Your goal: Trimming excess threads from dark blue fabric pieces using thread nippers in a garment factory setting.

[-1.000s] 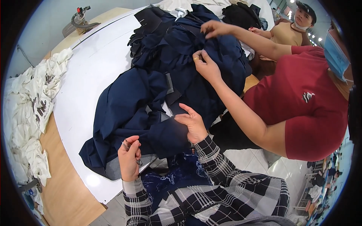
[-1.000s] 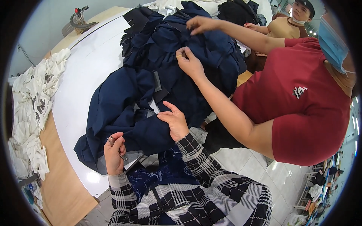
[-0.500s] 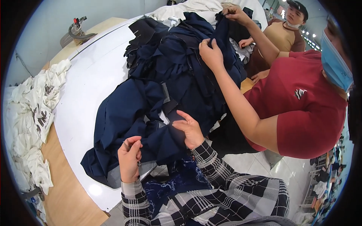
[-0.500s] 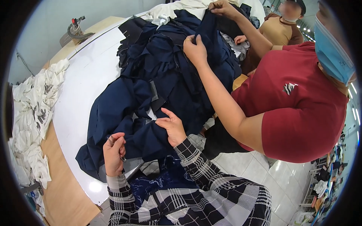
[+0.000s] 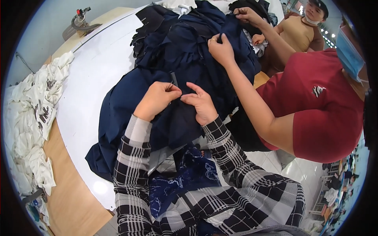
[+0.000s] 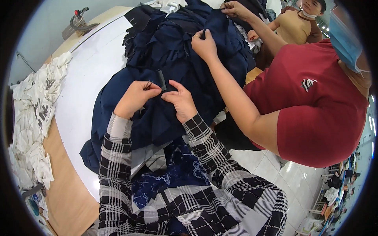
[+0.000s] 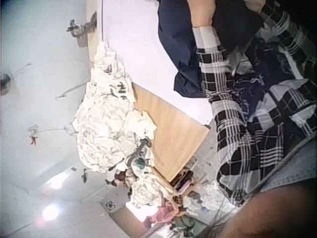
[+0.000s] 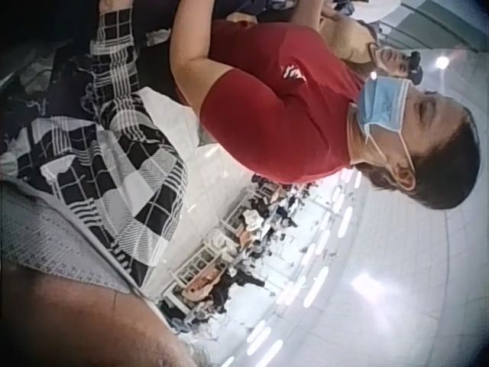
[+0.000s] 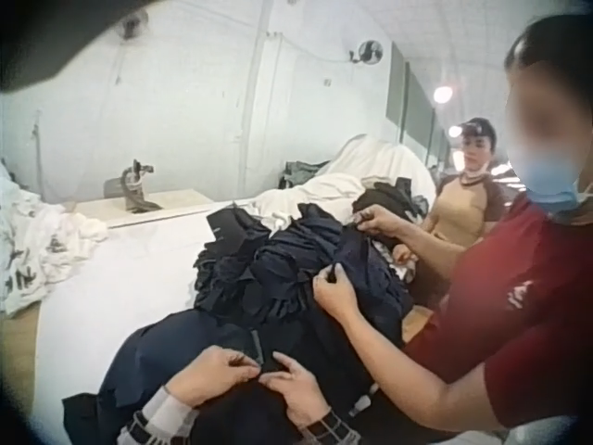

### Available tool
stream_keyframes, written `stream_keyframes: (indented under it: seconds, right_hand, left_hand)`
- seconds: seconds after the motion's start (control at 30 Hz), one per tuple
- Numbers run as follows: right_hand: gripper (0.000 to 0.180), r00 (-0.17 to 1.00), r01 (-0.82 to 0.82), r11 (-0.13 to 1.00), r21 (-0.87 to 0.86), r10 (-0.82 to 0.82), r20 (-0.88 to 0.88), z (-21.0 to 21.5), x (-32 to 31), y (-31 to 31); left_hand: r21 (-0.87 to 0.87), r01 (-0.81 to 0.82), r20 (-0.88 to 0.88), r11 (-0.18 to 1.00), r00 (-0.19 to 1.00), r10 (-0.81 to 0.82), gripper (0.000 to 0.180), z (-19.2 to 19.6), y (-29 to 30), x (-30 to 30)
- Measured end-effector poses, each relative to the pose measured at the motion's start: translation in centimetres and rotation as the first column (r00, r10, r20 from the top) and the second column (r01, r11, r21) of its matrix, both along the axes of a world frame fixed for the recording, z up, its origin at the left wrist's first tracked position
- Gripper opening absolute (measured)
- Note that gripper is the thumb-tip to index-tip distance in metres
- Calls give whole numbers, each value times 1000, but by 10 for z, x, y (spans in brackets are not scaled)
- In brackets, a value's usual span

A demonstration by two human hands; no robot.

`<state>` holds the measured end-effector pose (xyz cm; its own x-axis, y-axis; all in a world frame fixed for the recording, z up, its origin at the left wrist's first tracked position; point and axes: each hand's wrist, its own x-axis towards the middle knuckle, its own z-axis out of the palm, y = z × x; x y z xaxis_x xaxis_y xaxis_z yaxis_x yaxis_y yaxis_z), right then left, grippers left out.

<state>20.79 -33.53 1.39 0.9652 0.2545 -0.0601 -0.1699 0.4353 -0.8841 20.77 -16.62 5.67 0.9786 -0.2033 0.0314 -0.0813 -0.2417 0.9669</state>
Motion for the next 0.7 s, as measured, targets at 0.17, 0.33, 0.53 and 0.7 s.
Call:
stream_keyframes:
  seconds: [0.17,0.33,0.53,0.7]
  right_hand:
    - [65,997,53,998,-27,-52,54,2,0,-6]
    - [61,998,30,999,-35,-28,61,7,2,2]
    - [63,967,-153,978,-144,178,182,26,22,0]
    - [61,962,-162,987,15,154,226,23,45,4]
  left_hand:
    - [221,-150,231,964,968,98,43,-3,-10,-27]
    - [269,-365,300,891,911,282,30,-42,-23,-61]
    - [-188,-277,-170,942,954,246,12,-16,31,-67]
    - [-344,-78,-242,936,970,-8,15,26,50,-57]
